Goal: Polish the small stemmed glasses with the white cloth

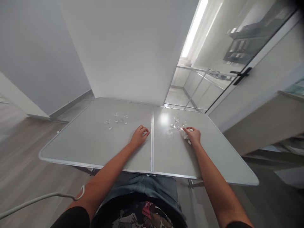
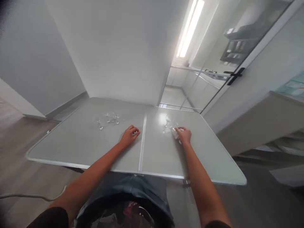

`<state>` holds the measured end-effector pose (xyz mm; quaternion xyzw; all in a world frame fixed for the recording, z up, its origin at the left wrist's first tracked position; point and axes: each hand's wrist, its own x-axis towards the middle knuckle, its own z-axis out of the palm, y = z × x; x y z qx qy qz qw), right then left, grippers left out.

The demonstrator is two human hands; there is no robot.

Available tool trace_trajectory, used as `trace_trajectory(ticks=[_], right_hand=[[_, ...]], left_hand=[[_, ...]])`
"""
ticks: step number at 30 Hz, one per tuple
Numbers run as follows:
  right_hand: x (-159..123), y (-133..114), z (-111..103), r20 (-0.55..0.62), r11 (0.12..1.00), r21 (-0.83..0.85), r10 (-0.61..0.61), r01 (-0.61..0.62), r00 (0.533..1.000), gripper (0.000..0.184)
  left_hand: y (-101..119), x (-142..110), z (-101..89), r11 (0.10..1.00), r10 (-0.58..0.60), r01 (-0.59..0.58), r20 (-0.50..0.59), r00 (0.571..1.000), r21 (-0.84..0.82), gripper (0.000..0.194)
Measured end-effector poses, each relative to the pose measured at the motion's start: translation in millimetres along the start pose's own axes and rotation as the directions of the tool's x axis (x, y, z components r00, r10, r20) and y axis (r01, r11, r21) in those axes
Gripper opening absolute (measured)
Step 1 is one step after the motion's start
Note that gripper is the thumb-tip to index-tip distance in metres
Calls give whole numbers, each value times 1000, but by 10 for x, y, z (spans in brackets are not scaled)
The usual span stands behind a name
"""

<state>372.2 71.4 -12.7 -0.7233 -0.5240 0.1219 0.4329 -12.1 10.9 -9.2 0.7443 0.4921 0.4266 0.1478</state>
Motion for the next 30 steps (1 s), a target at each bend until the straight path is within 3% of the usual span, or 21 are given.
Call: trace_trajectory(ticks=[3, 6, 11, 14, 18, 25, 27, 30], right_hand=[[-47, 153, 8, 8, 990, -126, -70, 70, 998, 56], [-83, 192, 44, 19, 970, -173, -168, 169, 986, 50], [-135, 116, 31, 16, 970, -164, -178, 178, 984, 45], [-151, 91, 0, -4, 979, -121, -163, 162, 987, 46], [-142, 110, -8, -27, 985, -91, -148, 145, 989, 47], [-118, 152, 21, -20, 989, -83, -128, 126, 992, 45], [-121, 133, 17, -26, 990, -73, -120, 117, 992, 46], [-135, 103, -43, 46, 989, -72, -123, 126, 991, 50]], left_hand=[[-46, 21, -72, 977, -64, 110, -240, 969, 184, 10], [-127, 36, -136, 936, -198, 304, -448, 872, 178, 8], [-320, 38, -189, 874, -411, 485, -561, 718, -19, 40], [-450, 81, -221, 856, -472, 502, -578, 666, -121, 54], [-550, 164, -256, 854, -508, 472, -538, 673, -217, 52], [-536, 208, -307, 857, -511, 444, -557, 655, -263, 25], [-509, 202, -319, 865, -500, 420, -537, 679, -275, 18], [-433, 177, -300, 885, -461, 358, -448, 766, -298, 15]])
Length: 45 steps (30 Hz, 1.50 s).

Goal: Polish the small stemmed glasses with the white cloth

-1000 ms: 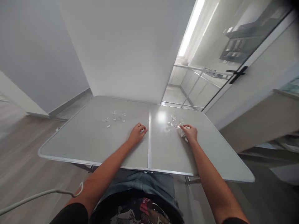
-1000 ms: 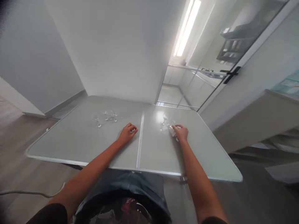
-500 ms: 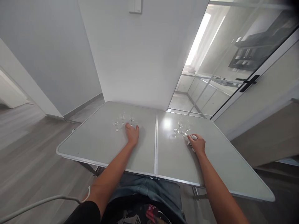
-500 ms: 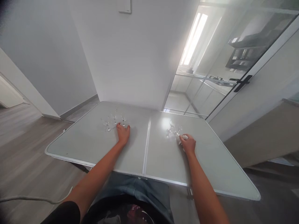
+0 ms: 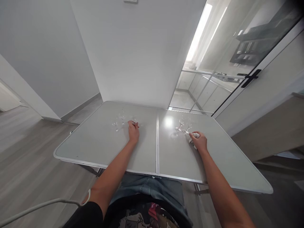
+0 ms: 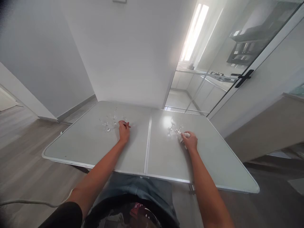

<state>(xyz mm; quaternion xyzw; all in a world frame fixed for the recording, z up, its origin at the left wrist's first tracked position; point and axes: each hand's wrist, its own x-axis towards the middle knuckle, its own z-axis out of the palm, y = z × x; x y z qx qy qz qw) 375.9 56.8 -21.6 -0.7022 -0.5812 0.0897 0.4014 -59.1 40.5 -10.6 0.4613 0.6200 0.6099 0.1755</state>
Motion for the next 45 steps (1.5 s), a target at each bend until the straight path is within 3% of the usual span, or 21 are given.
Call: trace_trajectory(ticks=[2, 5, 9, 12, 15, 18, 20, 23, 25, 28, 32, 35, 39, 42, 45], right_hand=[[-33, 10, -92, 135, 1000, 12, -30, 28, 990, 55], [-158, 61, -292, 279, 997, 55, -73, 60, 957, 57], [-492, -14, -534, 185, 999, 49, -15, 6, 983, 51], [-788, -341, -557, 82, 993, 119, -31, 21, 996, 51], [-966, -846, -407, 225, 936, 347, -147, 62, 963, 48], [-924, -1325, -144, 311, 759, 647, -178, -70, 934, 53], [-791, -1552, 45, 331, 576, 789, -105, -214, 938, 56], [-570, -1743, 295, 451, 308, 860, -88, -406, 888, 71], [-495, -1810, 435, 505, 168, 859, -118, -484, 855, 69], [-540, -1891, 604, 571, 34, 816, -203, -577, 795, 50], [-706, -2017, 710, 611, 24, 767, -333, -641, 718, 44], [-762, -2072, 713, 593, 86, 791, -353, -606, 724, 36], [-778, -2016, 725, 586, 233, 810, -279, -539, 760, 37], [-785, -1927, 758, 562, 242, 825, -244, -511, 790, 36], [-778, -1869, 781, 589, 261, 804, -229, -534, 775, 43]], left_hand=[[48, -72, 28, 998, 57, -59, 129, 990, 12, 18], [137, -194, 87, 975, 151, -196, 339, 928, 102, 22], [238, -307, 131, 901, 216, -368, 498, 840, 229, 29], [271, -339, 120, 843, 245, -469, 586, 772, 264, 35], [273, -343, 94, 822, 261, -512, 634, 728, 249, 40], [261, -334, 62, 832, 252, -504, 652, 715, 231, 43], [255, -324, 37, 851, 251, -482, 645, 721, 208, 44], [261, -310, 18, 922, 251, -373, 581, 774, 99, 44], [270, -306, 35, 980, 192, -190, 540, 819, -60, 44], [279, -307, 101, 954, 41, 124, 529, 848, -273, 52], [282, -310, 178, 907, -69, 288, 566, 822, -307, 55], [295, -318, 197, 901, -87, 304, 556, 826, -311, 49], [333, -331, 202, 877, -91, 310, 506, 858, -367, 44], [367, -315, 173, 860, -69, 292, 471, 880, -419, 42], [388, -295, 119, 847, -49, 239, 378, 925, -475, 43]])
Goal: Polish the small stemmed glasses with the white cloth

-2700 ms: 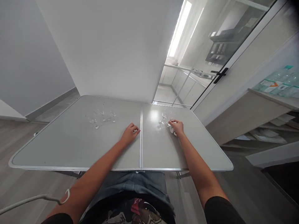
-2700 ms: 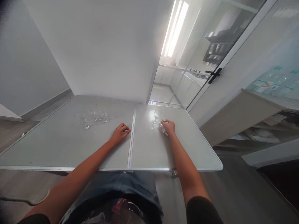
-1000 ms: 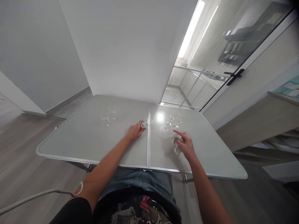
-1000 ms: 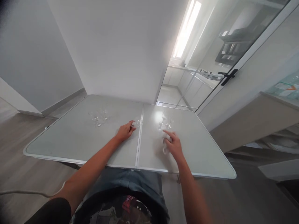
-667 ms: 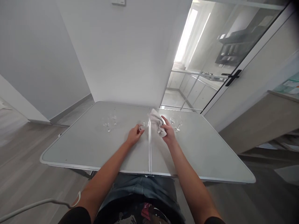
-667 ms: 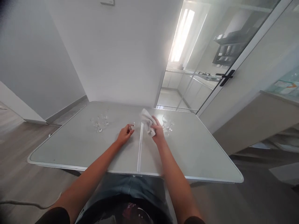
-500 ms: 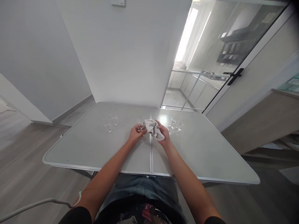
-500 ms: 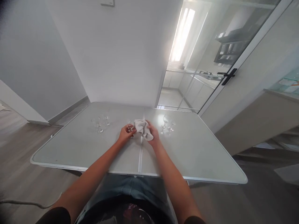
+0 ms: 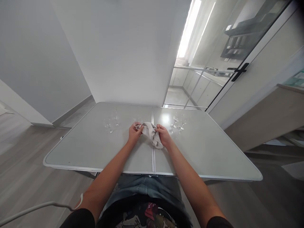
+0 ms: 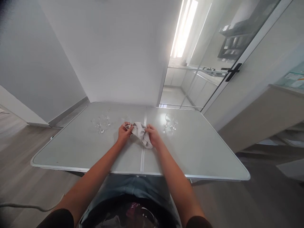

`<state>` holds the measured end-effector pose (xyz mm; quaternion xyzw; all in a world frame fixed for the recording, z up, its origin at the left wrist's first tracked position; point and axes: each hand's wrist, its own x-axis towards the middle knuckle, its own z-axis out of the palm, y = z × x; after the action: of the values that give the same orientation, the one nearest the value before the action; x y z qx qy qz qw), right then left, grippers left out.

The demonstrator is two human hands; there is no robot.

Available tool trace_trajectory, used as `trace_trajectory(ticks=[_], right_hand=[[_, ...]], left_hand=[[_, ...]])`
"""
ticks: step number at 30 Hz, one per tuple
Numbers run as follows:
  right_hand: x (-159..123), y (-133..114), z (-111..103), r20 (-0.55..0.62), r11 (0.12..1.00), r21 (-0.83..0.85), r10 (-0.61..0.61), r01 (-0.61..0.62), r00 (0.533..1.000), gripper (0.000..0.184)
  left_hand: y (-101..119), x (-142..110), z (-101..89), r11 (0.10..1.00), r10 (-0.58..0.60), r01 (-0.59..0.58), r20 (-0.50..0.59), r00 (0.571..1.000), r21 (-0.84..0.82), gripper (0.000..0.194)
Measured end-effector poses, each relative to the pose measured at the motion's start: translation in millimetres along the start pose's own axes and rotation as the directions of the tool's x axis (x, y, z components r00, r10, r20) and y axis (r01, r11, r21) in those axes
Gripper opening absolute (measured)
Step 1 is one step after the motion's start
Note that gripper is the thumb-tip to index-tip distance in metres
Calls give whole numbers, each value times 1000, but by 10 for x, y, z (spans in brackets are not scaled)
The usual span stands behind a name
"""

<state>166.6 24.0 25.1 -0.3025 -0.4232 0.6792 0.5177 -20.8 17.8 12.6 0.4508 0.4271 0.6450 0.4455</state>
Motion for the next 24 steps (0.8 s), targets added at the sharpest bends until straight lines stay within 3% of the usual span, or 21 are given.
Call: trace_trajectory(ticks=[4, 9, 12, 16, 19, 21, 22, 24], right_hand=[[29, -2, -34, -90, 989, 80, -113, 121, 989, 38], [53, 52, -25, -151, 973, 135, -165, 186, 975, 34], [62, 107, 33, -151, 978, 69, -187, 199, 971, 35], [56, 141, 124, -32, 983, -33, -182, 181, 983, 34], [28, 164, 158, 7, 968, -164, -192, 190, 981, 65], [1, 180, 162, -41, 929, -278, -266, 245, 963, 84], [-12, 183, 161, -88, 895, -344, -333, 285, 939, 83], [-37, 177, 159, -158, 815, -465, -460, 345, 874, 58]], left_hand=[[-5, -46, -11, 999, 25, -21, -82, 996, 48, 43], [-80, -100, 63, 988, -134, 120, 160, 978, 96, 48], [-92, -101, 86, 992, -125, 120, 206, 971, 37, 51], [-81, -90, 74, 993, -112, 115, 148, 983, -10, 49], [-75, -84, 60, 994, -107, 110, 103, 989, -18, 48], [-62, -84, 52, 998, -64, 66, 83, 994, -15, 47], [-50, -86, 48, 999, -38, 39, 72, 997, -3, 46], [-21, -94, 42, 999, 6, -7, 45, 999, 33, 43]])
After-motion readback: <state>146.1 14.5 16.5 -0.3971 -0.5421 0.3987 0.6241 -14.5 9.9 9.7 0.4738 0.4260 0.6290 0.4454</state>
